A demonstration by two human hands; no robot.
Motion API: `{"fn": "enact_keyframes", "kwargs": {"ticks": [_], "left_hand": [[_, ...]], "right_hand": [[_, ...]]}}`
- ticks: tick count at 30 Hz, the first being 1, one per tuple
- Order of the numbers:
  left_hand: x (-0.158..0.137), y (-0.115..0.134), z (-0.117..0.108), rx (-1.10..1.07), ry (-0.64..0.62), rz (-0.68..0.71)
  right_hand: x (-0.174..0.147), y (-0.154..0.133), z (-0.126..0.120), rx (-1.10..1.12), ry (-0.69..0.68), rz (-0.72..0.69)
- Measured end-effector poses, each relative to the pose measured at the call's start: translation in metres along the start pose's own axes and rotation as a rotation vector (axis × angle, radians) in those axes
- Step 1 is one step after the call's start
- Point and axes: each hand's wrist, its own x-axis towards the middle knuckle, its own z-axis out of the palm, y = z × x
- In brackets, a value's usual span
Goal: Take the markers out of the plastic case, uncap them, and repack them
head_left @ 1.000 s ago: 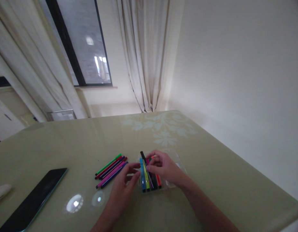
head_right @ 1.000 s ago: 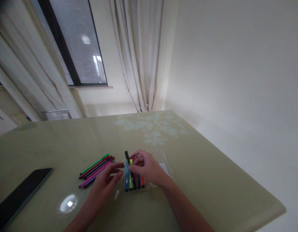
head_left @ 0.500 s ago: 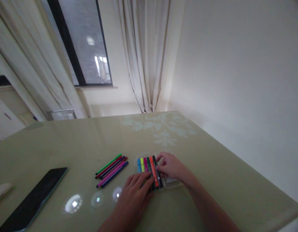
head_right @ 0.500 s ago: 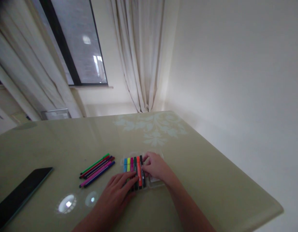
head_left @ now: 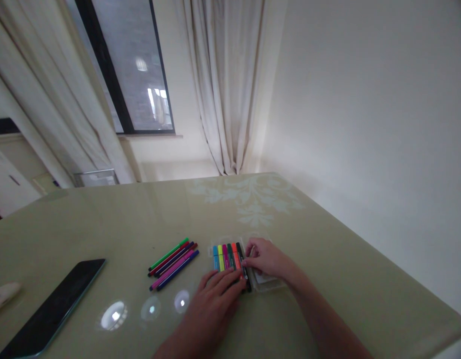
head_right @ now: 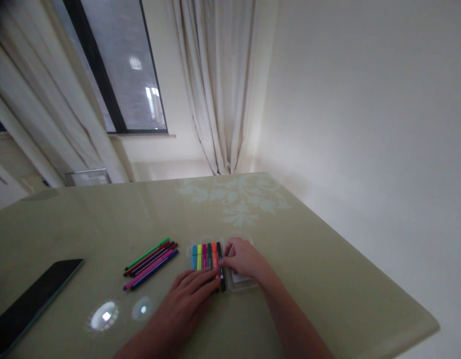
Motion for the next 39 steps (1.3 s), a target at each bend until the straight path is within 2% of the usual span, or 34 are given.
{"fn": "enact_keyframes", "kwargs": {"ticks": [3, 5, 8, 11, 16, 18, 20, 23, 26, 28, 31, 34, 39], "left_hand": [[-0.001, -0.017, -0.015, -0.011, 0.115, -0.219], [-0.005, -0.034, -0.027, 0.108, 0.188, -0.423], [-0.01, -0.053, -0.041, 0.306, 0.143, -0.625], [-0.012, -0.058, -0.047, 0.368, 0.041, -0.67], [-0.009, -0.055, -0.049, 0.406, -0.015, -0.726], [-0.01, -0.055, -0.05, 0.416, -0.023, -0.732], [-0.01, -0.056, -0.051, 0.401, 0.025, -0.727], [-0.007, -0.056, -0.053, 0.167, 0.219, -0.756], [0.0, -0.05, -0.055, -0.323, 0.441, -0.772], [0.005, -0.043, -0.055, -0.629, 0.517, -0.739], [0.01, -0.03, -0.051, -0.914, 0.513, -0.698], [0.012, -0.019, -0.047, -1.068, 0.454, -0.651], [0.014, -0.012, -0.041, -1.124, 0.409, -0.613]], "right_hand": [[-0.001, -0.002, 0.001, 0.073, -0.035, 0.006], [-0.003, -0.005, 0.003, 0.046, -0.009, -0.016], [-0.004, -0.01, 0.007, -0.037, 0.045, -0.06], [-0.003, -0.012, 0.01, -0.08, 0.075, -0.092], [-0.003, -0.015, 0.019, -0.115, 0.1, -0.18], [-0.003, -0.017, 0.025, -0.121, 0.103, -0.214], [-0.003, -0.02, 0.031, -0.137, 0.109, -0.241], [-0.004, -0.023, 0.035, -0.191, 0.135, -0.28], [-0.006, -0.027, 0.034, -0.196, 0.18, -0.316], [-0.007, -0.031, 0.035, -0.091, 0.18, -0.351], [-0.008, -0.035, 0.039, 0.183, 0.092, -0.39], [-0.01, -0.037, 0.046, 0.43, -0.023, -0.387], [-0.014, -0.04, 0.047, 0.496, -0.06, -0.367]]}}
